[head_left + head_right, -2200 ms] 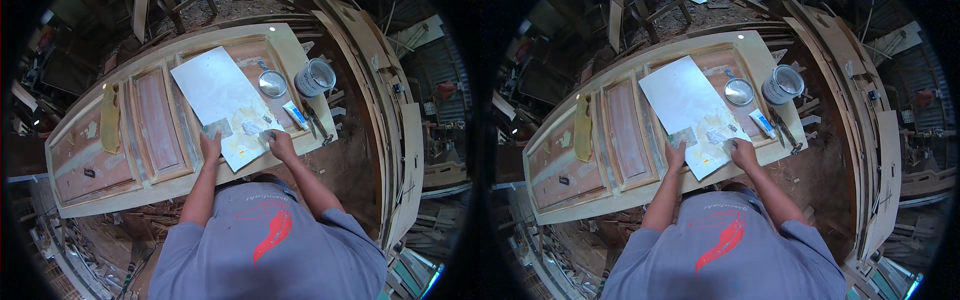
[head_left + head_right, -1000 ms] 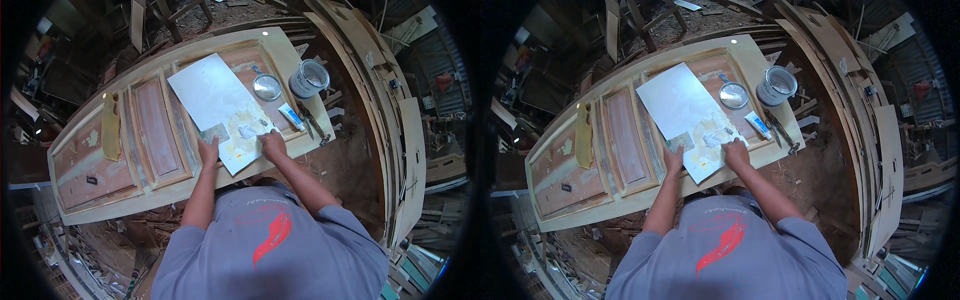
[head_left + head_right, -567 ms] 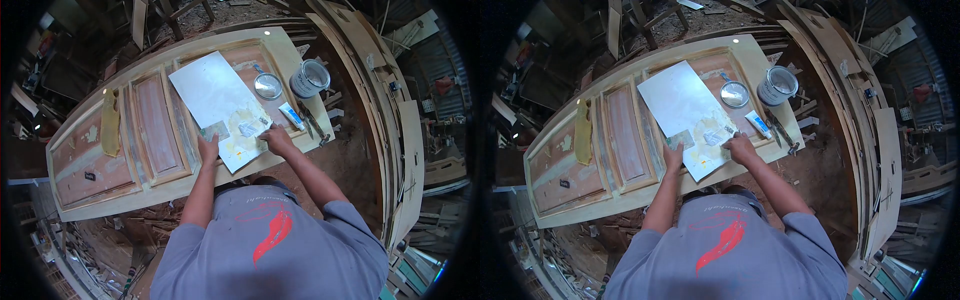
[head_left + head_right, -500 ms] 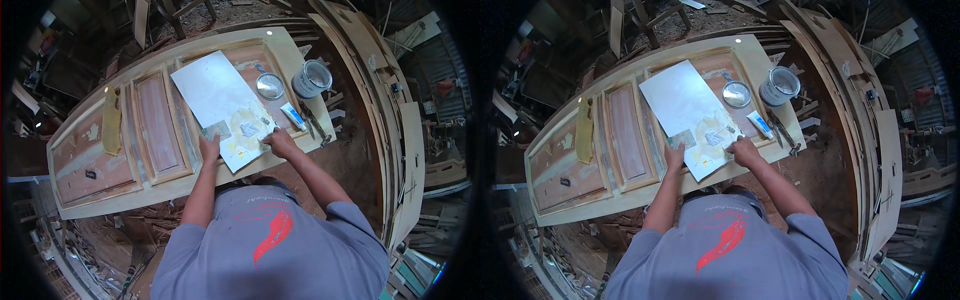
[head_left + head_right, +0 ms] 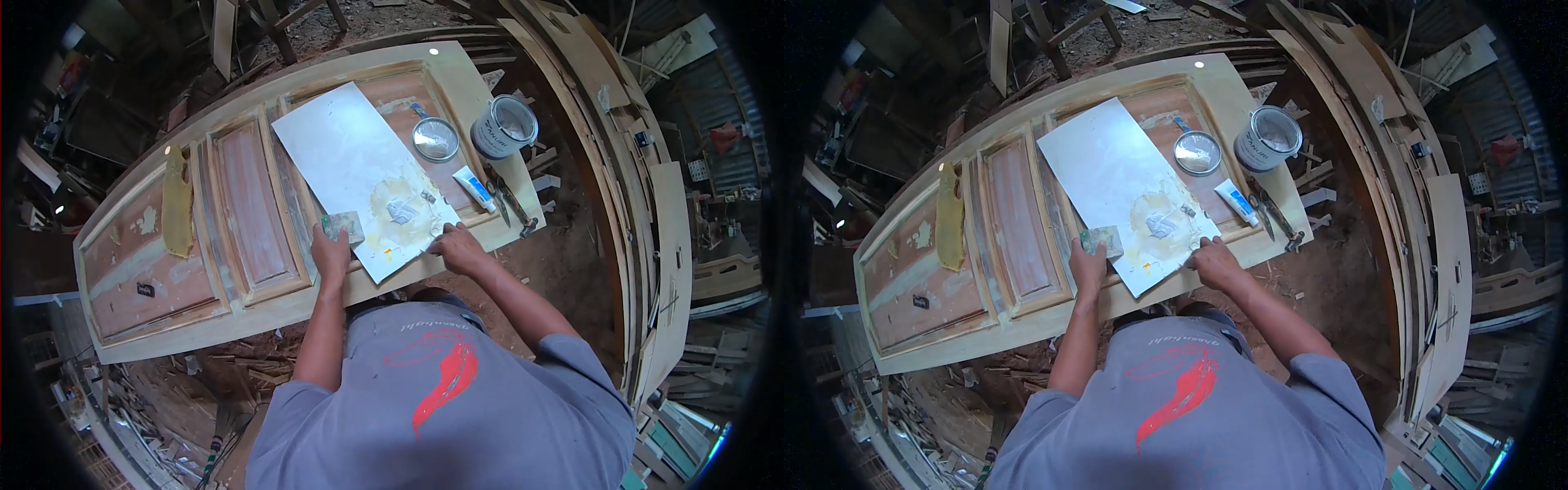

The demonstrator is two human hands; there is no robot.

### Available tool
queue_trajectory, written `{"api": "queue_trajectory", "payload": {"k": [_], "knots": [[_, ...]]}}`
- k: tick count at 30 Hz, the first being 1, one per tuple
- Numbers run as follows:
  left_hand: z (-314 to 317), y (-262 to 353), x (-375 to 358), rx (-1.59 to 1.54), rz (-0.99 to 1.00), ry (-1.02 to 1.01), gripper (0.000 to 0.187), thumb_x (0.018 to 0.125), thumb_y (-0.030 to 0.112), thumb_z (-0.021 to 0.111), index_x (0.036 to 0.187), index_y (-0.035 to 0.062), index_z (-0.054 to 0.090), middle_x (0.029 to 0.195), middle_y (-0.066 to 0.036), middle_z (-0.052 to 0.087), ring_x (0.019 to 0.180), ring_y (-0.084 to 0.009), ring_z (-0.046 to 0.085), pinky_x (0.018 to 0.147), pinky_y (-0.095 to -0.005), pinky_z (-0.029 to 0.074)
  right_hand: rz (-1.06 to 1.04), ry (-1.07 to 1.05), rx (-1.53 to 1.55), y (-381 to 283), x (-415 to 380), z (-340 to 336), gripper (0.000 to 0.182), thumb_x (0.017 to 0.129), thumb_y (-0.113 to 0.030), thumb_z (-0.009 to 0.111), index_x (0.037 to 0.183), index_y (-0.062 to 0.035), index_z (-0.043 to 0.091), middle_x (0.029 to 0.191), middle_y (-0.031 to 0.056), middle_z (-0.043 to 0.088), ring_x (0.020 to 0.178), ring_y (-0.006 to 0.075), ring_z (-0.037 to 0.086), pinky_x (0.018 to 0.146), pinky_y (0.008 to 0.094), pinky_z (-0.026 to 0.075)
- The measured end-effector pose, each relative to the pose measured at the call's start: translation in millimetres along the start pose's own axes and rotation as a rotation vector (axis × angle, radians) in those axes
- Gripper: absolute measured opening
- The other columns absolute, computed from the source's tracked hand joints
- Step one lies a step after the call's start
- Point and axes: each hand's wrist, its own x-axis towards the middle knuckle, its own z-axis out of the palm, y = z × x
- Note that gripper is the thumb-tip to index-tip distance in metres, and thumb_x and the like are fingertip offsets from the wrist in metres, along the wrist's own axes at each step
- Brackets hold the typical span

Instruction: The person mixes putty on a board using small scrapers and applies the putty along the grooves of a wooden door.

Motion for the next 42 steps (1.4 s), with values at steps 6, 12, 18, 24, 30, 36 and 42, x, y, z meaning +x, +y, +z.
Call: {"api": "queue_trajectory", "payload": {"k": [6,12,18,24,30,36,42], "knots": [[-0.7,10.9,-8.7,-0.775,-0.317,-0.411,0.033,0.095,0.012,0.073,0.123,-0.0030,0.062,0.105,-0.012,0.072,0.083,-0.0205,0.073,0.059,-0.0334,0.064,0.146,0.167,0.559,11.9,-16.9,-63.0,0.031,0.091,0.001,0.072,0.118,-0.0115,0.081,0.108,0.0167,0.078,0.104,0.0297,0.073,0.095,0.0410,0.057],[9.1,43.2,-28.0,-1.088,-0.454,-0.842,0.038,0.096,0.012,0.070,0.129,-0.0047,0.060,0.107,-0.011,0.071,0.084,-0.0188,0.072,0.062,-0.0307,0.063,0.106,0.396,1.203,-7.7,-24.9,-55.4,0.029,0.098,0.003,0.069,0.123,-0.0063,0.079,0.120,0.0092,0.079,0.114,0.0168,0.071,0.103,0.0311,0.054],[6.8,85.5,-44.0,-1.325,-0.448,-0.916,0.044,0.098,0.011,0.066,0.139,-0.0004,0.056,0.116,-0.010,0.070,0.093,-0.0177,0.070,0.071,-0.0306,0.062,-0.036,0.545,1.103,-34.2,-31.3,-55.1,0.034,0.094,0.011,0.068,0.119,-0.0083,0.080,0.125,0.0104,0.077,0.129,0.0256,0.064,0.112,0.0381,0.049],[-1.8,104.0,-49.7,-1.299,-0.320,-0.881,0.048,0.098,0.007,0.064,0.143,0.0022,0.051,0.121,-0.011,0.069,0.097,-0.0185,0.071,0.074,-0.0311,0.062,0.032,0.625,0.979,-31.9,-45.2,-32.5,0.035,0.091,0.009,0.070,0.118,-0.0103,0.082,0.128,0.0101,0.077,0.126,0.0251,0.065,0.111,0.0381,0.049],[-1.8,85.6,-40.5,-1.283,-0.275,-0.763,0.048,0.097,0.003,0.064,0.144,0.0030,0.050,0.122,-0.010,0.068,0.101,-0.0178,0.071,0.081,-0.0326,0.062,0.189,0.609,0.707,-11.6,-55.6,-22.7,0.040,0.088,0.006,0.071,0.119,-0.0159,0.082,0.121,0.0122,0.078,0.106,0.0273,0.071,0.099,0.0365,0.053],[9.6,57.3,-20.8,-0.989,-0.068,-0.598,0.042,0.098,0.004,0.066,0.138,0.0038,0.052,0.109,-0.003,0.066,0.087,-0.0096,0.063,0.077,-0.0247,0.054,0.348,0.501,0.239,13.6,-26.7,-22.8,0.036,0.081,0.001,0.068,0.110,-0.0131,0.083,0.108,0.0121,0.079,0.095,0.0349,0.068,0.087,0.0448,0.054],[5.8,60.0,-35.1,-0.934,-0.125,-0.571,0.040,0.098,0.004,0.067,0.136,0.0058,0.053,0.095,0.002,0.061,0.075,-0.0054,0.050,0.065,-0.0222,0.043,0.274,0.452,0.158,15.2,18.9,9.3,0.038,0.078,0.001,0.063,0.108,-0.0117,0.083,0.100,0.0152,0.078,0.101,0.0376,0.068,0.091,0.0465,0.054]]}}
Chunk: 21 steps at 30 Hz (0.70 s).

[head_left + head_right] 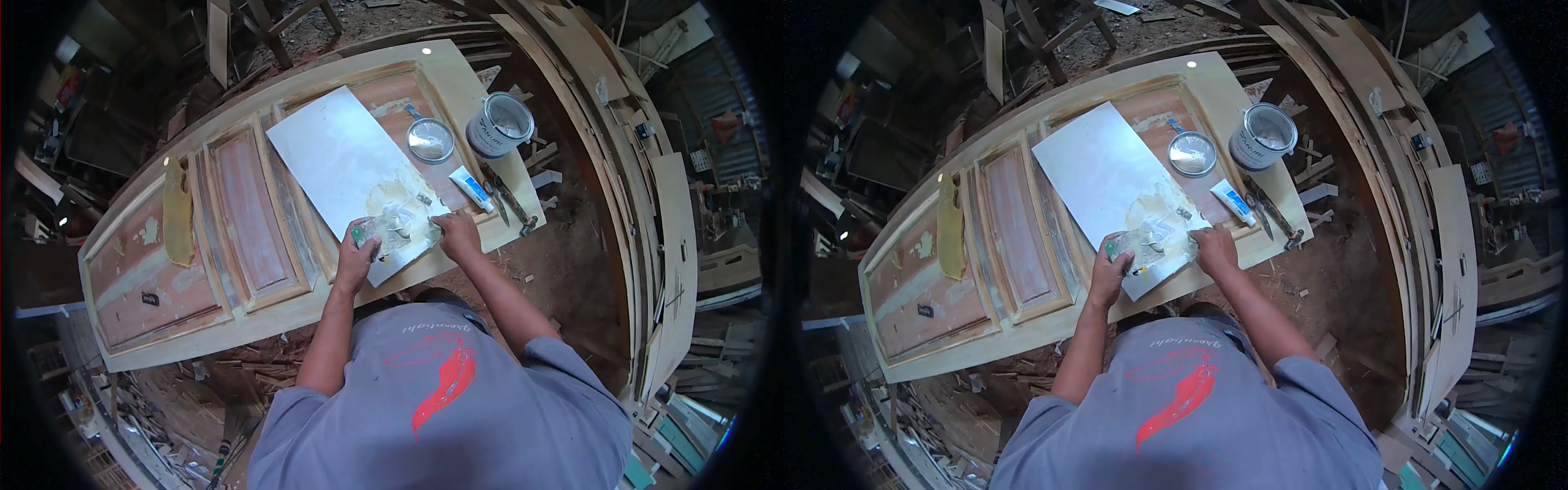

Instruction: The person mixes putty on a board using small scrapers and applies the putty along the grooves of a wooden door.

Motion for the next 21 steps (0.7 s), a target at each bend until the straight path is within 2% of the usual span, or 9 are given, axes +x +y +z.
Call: {"api": "queue_trajectory", "payload": {"k": [2,5,8,14,17,20,21], "knots": [[0.2,-2.6,-1.9,-0.004,0.001,0.008,0.040,0.098,0.004,0.066,0.136,0.0058,0.053,0.095,0.001,0.061,0.076,-0.0058,0.051,0.066,-0.0225,0.044,0.016,-0.013,0.021,-1.1,0.5,5.4,0.039,0.079,0.001,0.061,0.108,-0.0117,0.083,0.099,0.0153,0.078,0.100,0.0377,0.068,0.092,0.0467,0.053],[0.9,-4.5,-4.2,0.024,-0.008,0.024,0.039,0.098,0.004,0.066,0.136,0.0057,0.053,0.095,0.001,0.061,0.077,-0.0064,0.053,0.067,-0.0231,0.046,-0.020,-0.112,-0.005,-7.4,-3.7,6.8,0.036,0.080,0.002,0.065,0.108,-0.0113,0.083,0.101,0.0126,0.078,0.102,0.0353,0.067,0.090,0.0460,0.053],[-1.1,-8.3,-0.8,0.060,-0.013,0.028,0.040,0.098,0.005,0.067,0.136,0.0055,0.053,0.097,0.000,0.062,0.078,-0.0070,0.054,0.069,-0.0237,0.047,-0.072,-0.219,-0.041,-19.5,-8.4,-5.8,0.041,0.080,0.002,0.056,0.106,-0.0132,0.084,0.098,0.0161,0.078,0.098,0.0374,0.067,0.089,0.0473,0.054],[-6.7,-19.3,8.8,0.052,0.003,0.032,0.041,0.097,0.005,0.067,0.136,0.0046,0.054,0.104,-0.002,0.065,0.085,-0.0087,0.059,0.076,-0.0242,0.051,-0.191,-0.321,0.002,-4.0,-28.8,-16.0,0.037,0.085,0.000,0.059,0.107,-0.0162,0.084,0.098,0.0186,0.077,0.099,0.0375,0.068,0.090,0.0496,0.054],[-11.4,-32.3,17.4,0.048,0.027,0.035,0.041,0.097,0.004,0.067,0.136,0.0040,0.055,0.109,-0.004,0.066,0.091,-0.0103,0.062,0.081,-0.0256,0.053,-0.103,-0.422,0.011,-9.9,-35.8,-46.9,0.034,0.088,-0.001,0.064,0.111,-0.0158,0.084,0.099,0.0204,0.077,0.100,0.0347,0.071,0.089,0.0450,0.056],[-12.4,-31.4,20.5,0.003,-0.026,0.032,0.041,0.096,0.004,0.067,0.136,0.0033,0.055,0.112,-0.005,0.067,0.097,-0.0121,0.064,0.086,-0.0281,0.054,0.170,-0.372,0.447,-2.5,-38.8,-77.0,0.033,0.091,-0.003,0.071,0.119,-0.0164,0.082,0.102,0.0198,0.077,0.101,0.0287,0.073,0.092,0.0382,0.056],[-12.2,-32.6,19.8,-0.018,-0.061,0.026,0.041,0.096,0.004,0.067,0.136,0.0030,0.056,0.113,-0.006,0.067,0.098,-0.0127,0.064,0.088,-0.0289,0.055,0.240,-0.398,0.560,-1.2,-37.3,-89.2,0.036,0.092,-0.003,0.075,0.125,-0.0161,0.080,0.111,0.0163,0.078,0.098,0.0240,0.073,0.096,0.0345,0.055]]}}
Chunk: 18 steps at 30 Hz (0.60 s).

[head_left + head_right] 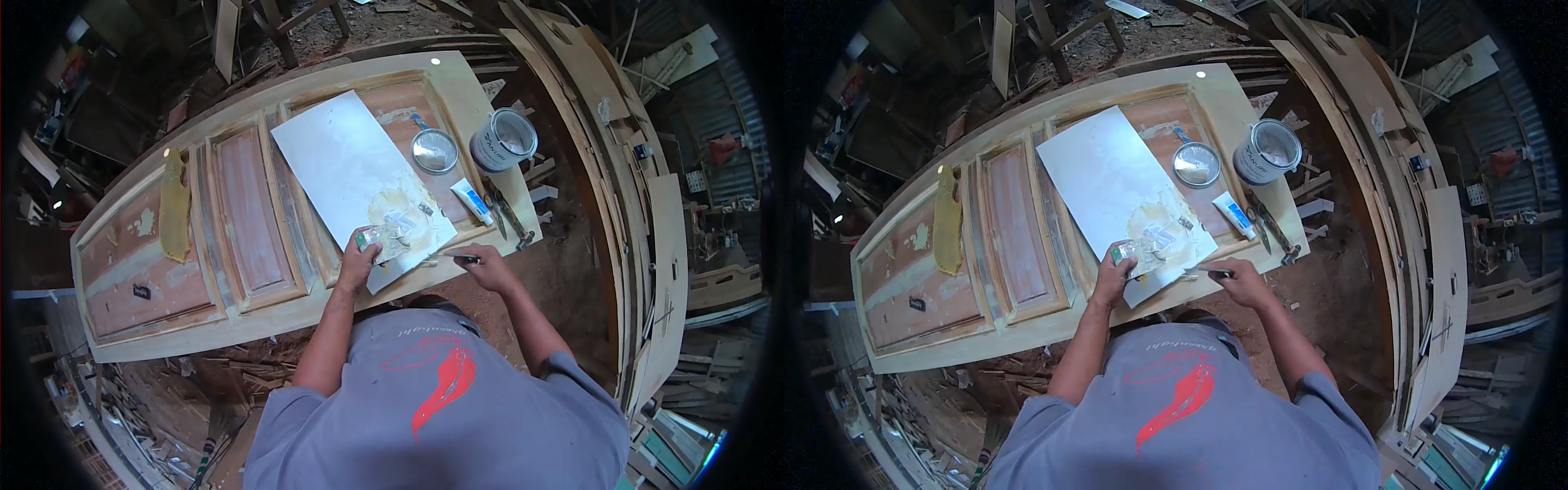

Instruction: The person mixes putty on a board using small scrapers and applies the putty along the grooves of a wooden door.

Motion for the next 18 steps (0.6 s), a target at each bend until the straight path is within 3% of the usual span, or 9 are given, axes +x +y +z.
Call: {"api": "queue_trajectory", "payload": {"k": [3,6,9,10,18], "knots": [[2.4,-4.6,4.9,-0.074,-0.118,-0.100,0.042,0.096,0.004,0.066,0.137,0.0023,0.055,0.116,-0.007,0.068,0.102,-0.0152,0.066,0.091,-0.0311,0.056,-0.173,0.090,0.429,-14.6,-4.4,-3.1,0.034,0.095,-0.003,0.074,0.126,-0.0162,0.079,0.117,0.0110,0.079,0.103,0.0214,0.070,0.101,0.0351,0.054],[18.2,5.7,0.3,-0.142,-0.194,-0.278,0.049,0.096,0.011,0.067,0.142,0.0036,0.054,0.119,-0.007,0.068,0.098,-0.0158,0.068,0.076,-0.0298,0.060,-0.373,0.097,0.373,-33.3,1.8,3.3,0.033,0.095,0.001,0.073,0.124,-0.0135,0.080,0.126,0.0075,0.078,0.115,0.0221,0.066,0.105,0.0368,0.050],[42.5,40.1,-13.8,-0.333,-0.280,-0.295,0.048,0.094,0.002,0.062,0.141,0.0023,0.052,0.121,-0.011,0.067,0.104,-0.0199,0.070,0.088,-0.0327,0.060,-0.465,0.092,0.273,-32.9,9.4,13.2,0.032,0.094,-0.001,0.075,0.122,-0.0152,0.081,0.126,0.0063,0.078,0.128,0.0236,0.058,0.110,0.0390,0.046],[44.3,43.8,-12.6,-0.356,-0.268,-0.310,0.048,0.095,0.002,0.061,0.142,0.0023,0.052,0.121,-0.011,0.067,0.103,-0.0198,0.070,0.086,-0.0321,0.060,-0.450,0.095,0.249,-34.2,8.2,14.8,0.032,0.093,-0.003,0.076,0.121,-0.0170,0.082,0.127,0.0055,0.078,0.133,0.0270,0.055,0.114,0.0413,0.043],[40.8,48.6,-9.4,-0.402,-0.191,-0.320,0.053,0.094,0.009,0.063,0.145,0.0034,0.050,0.122,-0.011,0.067,0.096,-0.0184,0.070,0.071,-0.0300,0.061,-0.464,0.215,0.109,-27.1,5.7,10.2,0.034,0.091,-0.003,0.075,0.121,-0.0180,0.082,0.129,0.0074,0.077,0.134,0.0282,0.056,0.115,0.0422,0.041]]}}
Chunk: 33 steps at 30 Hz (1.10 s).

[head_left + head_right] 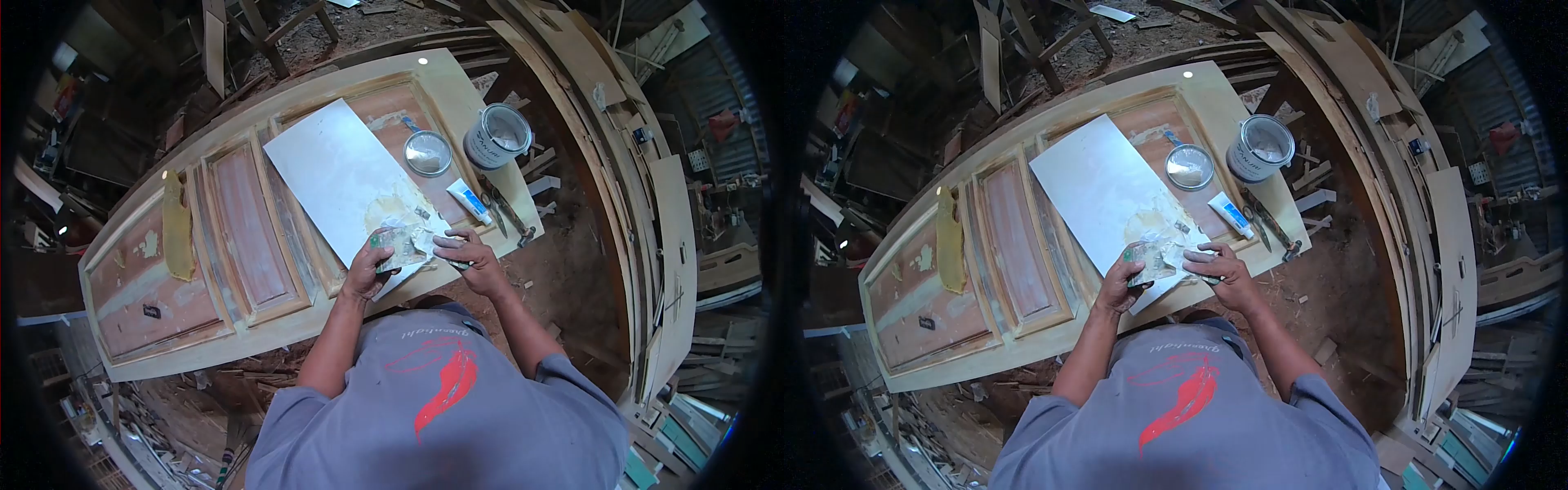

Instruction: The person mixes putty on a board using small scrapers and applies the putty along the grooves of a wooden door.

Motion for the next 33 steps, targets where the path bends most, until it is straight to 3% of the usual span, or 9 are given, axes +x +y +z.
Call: {"api": "queue_trajectory", "payload": {"k": [4,10,15,16,22,25,28,31,33], "knots": [[-4.3,13.1,-3.9,-0.050,0.072,0.036,0.054,0.094,0.010,0.063,0.146,0.0038,0.049,0.122,-0.011,0.067,0.094,-0.0195,0.071,0.072,-0.0303,0.061,0.013,0.021,-0.017,9.3,-1.7,-7.9,0.032,0.094,-0.002,0.073,0.122,-0.0143,0.081,0.129,0.0077,0.077,0.128,0.0259,0.061,0.113,0.0382,0.043],[-10.9,30.4,-1.2,-0.028,0.020,-0.058,0.057,0.092,0.011,0.064,0.147,0.0028,0.049,0.123,-0.012,0.068,0.098,-0.0203,0.073,0.075,-0.0322,0.063,0.316,0.201,0.714,-2.7,7.4,3.5,0.032,0.100,-0.002,0.069,0.131,0.0025,0.071,0.123,0.0141,0.075,0.116,0.0208,0.067,0.109,0.0329,0.046],[1.0,22.2,7.7,-0.050,-0.021,-0.191,0.059,0.092,0.011,0.065,0.147,0.0013,0.048,0.123,-0.011,0.068,0.096,-0.0181,0.074,0.074,-0.0297,0.065,0.230,0.130,0.946,-32.2,33.4,5.9,0.035,0.098,-0.007,0.072,0.132,0.0044,0.068,0.122,0.0140,0.074,0.119,0.0213,0.067,0.108,0.0358,0.048],[8.2,20.9,6.7,-0.071,-0.017,-0.171,0.059,0.092,0.012,0.065,0.148,0.0020,0.048,0.122,-0.011,0.068,0.093,-0.0172,0.074,0.068,-0.0273,0.063,0.226,0.123,0.971,-34.8,35.7,6.0,0.035,0.098,-0.008,0.072,0.131,0.0040,0.068,0.123,0.0136,0.074,0.119,0.0217,0.067,0.108,0.0364,0.048],[32.9,30.0,3.7,-0.107,0.008,-0.221,0.050,0.093,0.011,0.066,0.141,0.0047,0.051,0.109,-0.007,0.067,0.079,-0.0146,0.069,0.057,-0.0262,0.056,0.267,0.177,1.005,-33.5,40.7,3.7,0.033,0.100,-0.006,0.071,0.131,0.0056,0.068,0.120,0.0111,0.076,0.114,0.0171,0.069,0.107,0.0335,0.050],[46.7,40.7,-0.1,0.075,0.062,-0.088,0.045,0.094,0.006,0.064,0.137,0.0043,0.053,0.103,-0.005,0.066,0.073,-0.0124,0.065,0.060,-0.0256,0.055,0.198,0.233,0.930,-24.4,37.1,-4.9,0.030,0.098,-0.003,0.071,0.127,0.0044,0.071,0.120,0.0105,0.076,0.113,0.0170,0.069,0.106,0.0332,0.051],[36.2,46.4,-2.0,0.382,0.137,0.007,0.043,0.094,0.002,0.062,0.136,0.0029,0.054,0.101,-0.004,0.067,0.078,-0.0111,0.064,0.070,-0.0265,0.056,0.158,0.320,0.578,-28.2,34.1,-24.7,0.026,0.096,0.001,0.072,0.122,0.0025,0.075,0.117,0.0091,0.076,0.110,0.0167,0.069,0.103,0.0329,0.052],[37.3,51.2,-7.4,0.437,0.197,0.049,0.043,0.094,0.002,0.061,0.136,0.0025,0.055,0.105,-0.005,0.068,0.085,-0.0112,0.065,0.079,-0.0278,0.055,-0.016,0.232,0.051,-43.0,42.3,-45.1,0.026,0.094,0.003,0.072,0.119,0.0007,0.077,0.114,0.0078,0.076,0.105,0.0159,0.069,0.098,0.0322,0.053],[43.5,56.7,-13.2,0.333,0.201,0.068,0.044,0.094,0.001,0.060,0.137,0.0006,0.055,0.108,-0.008,0.069,0.090,-0.0134,0.066,0.082,-0.0291,0.056,0.147,0.231,0.325,-37.9,41.9,-43.7,0.027,0.094,0.003,0.072,0.121,0.0013,0.076,0.110,0.0072,0.077,0.099,0.0153,0.069,0.094,0.0315,0.053]]}}
